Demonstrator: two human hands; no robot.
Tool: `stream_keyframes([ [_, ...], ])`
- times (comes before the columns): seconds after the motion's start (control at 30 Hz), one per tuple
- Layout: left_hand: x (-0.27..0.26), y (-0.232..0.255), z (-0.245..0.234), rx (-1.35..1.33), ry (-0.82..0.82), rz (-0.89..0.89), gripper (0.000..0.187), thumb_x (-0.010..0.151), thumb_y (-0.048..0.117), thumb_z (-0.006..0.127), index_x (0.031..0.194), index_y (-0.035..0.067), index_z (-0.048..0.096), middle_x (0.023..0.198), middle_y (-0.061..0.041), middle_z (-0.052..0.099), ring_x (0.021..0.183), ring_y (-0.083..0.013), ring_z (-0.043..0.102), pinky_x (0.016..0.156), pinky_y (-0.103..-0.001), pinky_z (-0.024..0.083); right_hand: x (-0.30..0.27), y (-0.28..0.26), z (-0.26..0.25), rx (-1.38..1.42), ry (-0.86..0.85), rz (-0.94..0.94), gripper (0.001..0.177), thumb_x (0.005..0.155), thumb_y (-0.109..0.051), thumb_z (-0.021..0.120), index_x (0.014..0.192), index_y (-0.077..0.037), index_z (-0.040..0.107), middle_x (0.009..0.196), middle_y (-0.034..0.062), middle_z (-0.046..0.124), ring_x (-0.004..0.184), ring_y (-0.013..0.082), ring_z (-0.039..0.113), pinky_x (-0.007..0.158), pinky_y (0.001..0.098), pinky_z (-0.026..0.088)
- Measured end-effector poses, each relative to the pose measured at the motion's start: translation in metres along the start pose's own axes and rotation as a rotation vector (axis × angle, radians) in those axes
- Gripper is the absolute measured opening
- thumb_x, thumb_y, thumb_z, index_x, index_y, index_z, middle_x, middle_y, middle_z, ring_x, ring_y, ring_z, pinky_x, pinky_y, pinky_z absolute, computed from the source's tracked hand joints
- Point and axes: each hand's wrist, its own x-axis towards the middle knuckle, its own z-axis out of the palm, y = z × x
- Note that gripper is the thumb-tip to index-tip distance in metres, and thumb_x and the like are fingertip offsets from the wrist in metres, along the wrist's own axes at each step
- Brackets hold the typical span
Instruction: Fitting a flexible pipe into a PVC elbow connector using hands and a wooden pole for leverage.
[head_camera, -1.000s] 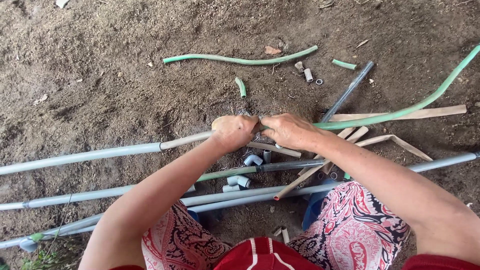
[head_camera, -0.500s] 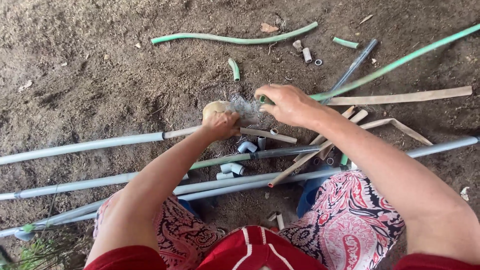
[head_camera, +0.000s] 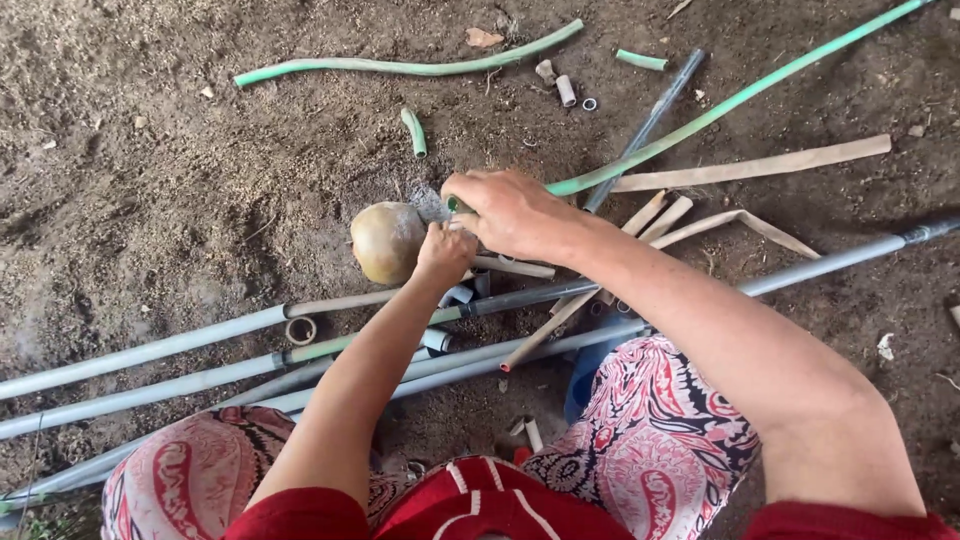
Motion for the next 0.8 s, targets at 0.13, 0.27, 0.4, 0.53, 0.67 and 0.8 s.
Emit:
stream_keyframes([
  [0.13, -0.022, -0.012, -0.022, 0.002, 0.266, 0.073, 0.003, 0.068, 0.017, 0.057, 0.066, 0.015, 0.057, 0.069, -0.011, 0.047, 0.063, -0.0285, 0.047, 0.057, -0.043, 0.034, 0.006, 0.007, 0.011, -0.028, -0.004, 0.019, 0.025, 0.093, -0.006, 0.050, 0.119, -0.005, 0.052, 0.090, 0.0101, 0.059, 0.063, 0.0130, 0.053, 0.052, 0.0255, 0.042],
  [0.27, -0.027, -0.031, -0.059, -0.007, 0.196, 0.067, 0.006, 0.071, 0.019, 0.054, 0.073, 0.014, 0.057, 0.071, -0.007, 0.050, 0.066, -0.0261, 0.052, 0.057, -0.041, 0.038, 0.005, 0.000, 0.005, 0.000, 0.009, 0.058, 0.027, 0.093, -0.007, 0.051, 0.120, -0.008, 0.053, 0.089, 0.0078, 0.059, 0.065, 0.0135, 0.054, 0.054, 0.0256, 0.043],
  [0.4, -0.032, -0.073, -0.269, -0.198, -0.322, -0.081, 0.019, 0.087, 0.039, 0.048, 0.095, 0.024, 0.056, 0.093, 0.003, 0.065, 0.087, -0.0200, 0.067, 0.075, -0.036, 0.052, -0.005, -0.015, -0.006, 0.015, 0.049, 0.059, 0.032, 0.093, -0.008, 0.051, 0.125, -0.011, 0.052, 0.096, 0.0086, 0.060, 0.080, 0.0177, 0.059, 0.065, 0.0272, 0.046],
  [0.53, -0.033, -0.111, -0.281, -0.549, -0.142, -0.229, 0.032, 0.080, 0.038, 0.065, 0.100, 0.014, 0.057, 0.085, -0.008, 0.066, 0.081, -0.0331, 0.067, 0.069, -0.047, 0.053, 0.006, -0.014, 0.004, -0.022, 0.048, 0.040, 0.039, 0.094, -0.014, 0.052, 0.132, -0.016, 0.046, 0.114, 0.0085, 0.060, 0.109, 0.0212, 0.056, 0.091, 0.0369, 0.046],
  [0.67, -0.049, -0.108, -0.340, -0.819, 0.226, -0.324, 0.025, 0.078, 0.029, 0.070, 0.097, 0.013, 0.064, 0.080, -0.014, 0.068, 0.074, -0.0330, 0.068, 0.069, -0.041, 0.055, 0.004, -0.037, -0.001, 0.065, 0.103, 0.056, 0.038, 0.093, -0.008, 0.051, 0.130, -0.011, 0.048, 0.115, 0.0114, 0.061, 0.111, 0.0258, 0.057, 0.097, 0.0401, 0.044],
  [0.8, -0.062, -0.098, -0.307, -1.226, 0.429, -0.434, 0.029, 0.082, 0.031, 0.073, 0.099, 0.010, 0.063, 0.079, -0.011, 0.063, 0.070, -0.0204, 0.063, 0.065, -0.032, 0.052, 0.017, -0.029, 0.019, 0.125, 0.109, -0.001, 0.032, 0.092, -0.004, 0.051, 0.124, -0.007, 0.053, 0.109, 0.0148, 0.063, 0.103, 0.0276, 0.061, 0.092, 0.0419, 0.048],
])
